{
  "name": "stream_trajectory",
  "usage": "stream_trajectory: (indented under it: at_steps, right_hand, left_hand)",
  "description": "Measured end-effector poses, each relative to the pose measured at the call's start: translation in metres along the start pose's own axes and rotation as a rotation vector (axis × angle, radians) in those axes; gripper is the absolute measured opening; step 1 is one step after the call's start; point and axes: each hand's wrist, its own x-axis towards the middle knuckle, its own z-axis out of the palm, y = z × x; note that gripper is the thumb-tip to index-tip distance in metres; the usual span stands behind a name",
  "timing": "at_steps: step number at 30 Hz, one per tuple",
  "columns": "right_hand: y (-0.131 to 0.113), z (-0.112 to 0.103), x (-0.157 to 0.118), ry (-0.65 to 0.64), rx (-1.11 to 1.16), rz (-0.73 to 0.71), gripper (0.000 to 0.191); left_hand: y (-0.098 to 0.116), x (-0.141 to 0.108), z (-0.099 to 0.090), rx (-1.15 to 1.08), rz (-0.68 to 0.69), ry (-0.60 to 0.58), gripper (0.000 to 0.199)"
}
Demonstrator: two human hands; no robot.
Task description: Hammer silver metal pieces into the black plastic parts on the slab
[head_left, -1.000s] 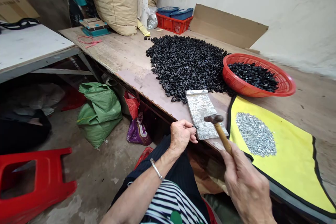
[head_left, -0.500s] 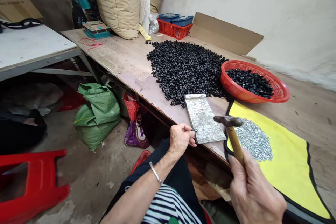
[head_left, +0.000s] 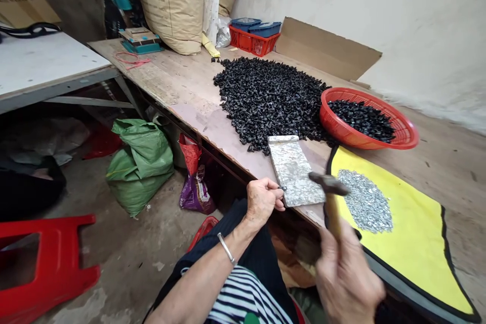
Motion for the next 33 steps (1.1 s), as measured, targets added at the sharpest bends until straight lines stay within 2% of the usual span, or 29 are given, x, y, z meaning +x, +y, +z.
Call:
stream_trajectory:
  at_steps: [3, 5, 8, 10, 13, 15, 17, 18, 22, 25, 30, 33]
  right_hand:
    - [-0.003, 0.005, -0.002, -0.149, -0.016, -0.119, 0.034]
    - [-0.003, 0.004, -0.002, -0.110, 0.003, -0.117, 0.034]
    - [-0.005, 0.002, -0.002, 0.013, 0.007, -0.005, 0.039]
    - [-0.007, 0.003, -0.003, -0.018, -0.014, -0.015, 0.037]
    - [-0.007, 0.008, -0.004, -0.104, -0.042, -0.143, 0.033]
    - [-0.006, 0.009, -0.004, -0.045, -0.040, -0.131, 0.035]
    - [-0.006, 0.010, -0.005, 0.024, -0.039, -0.055, 0.039]
    - [-0.006, 0.010, -0.006, 0.016, -0.045, -0.039, 0.039]
    - [-0.003, 0.017, -0.005, -0.199, -0.047, -0.063, 0.037]
    - [0.006, 0.019, 0.002, -0.278, 0.211, 0.173, 0.039]
    - [0.014, 0.027, 0.023, -0.473, 0.963, 0.730, 0.052]
    - [0.014, 0.040, 0.035, -0.495, 1.292, 0.862, 0.055]
  left_hand:
    - [0.000, 0.000, 0.000, 0.009, 0.014, 0.008, 0.010]
    - [0.001, 0.000, 0.000, 0.005, 0.015, 0.002, 0.009]
    - [0.000, 0.000, 0.000, 0.004, 0.011, 0.004, 0.008]
    - [0.000, 0.001, 0.000, 0.001, 0.005, 0.014, 0.009]
    - [0.000, 0.001, 0.000, -0.006, -0.003, 0.014, 0.010]
    - [-0.001, 0.001, -0.001, -0.005, -0.005, 0.005, 0.009]
    - [-0.002, 0.001, -0.001, 0.000, -0.003, 0.000, 0.009]
    - [-0.002, 0.002, -0.001, 0.002, 0.002, 0.001, 0.009]
    - [-0.002, 0.003, 0.000, 0.006, 0.017, 0.008, 0.009]
    - [-0.001, 0.002, -0.001, -0.014, -0.004, -0.004, 0.010]
    - [0.005, -0.002, -0.017, -0.198, -0.077, -0.108, 0.011]
    - [0.011, -0.005, -0.032, -0.326, -0.175, -0.165, 0.010]
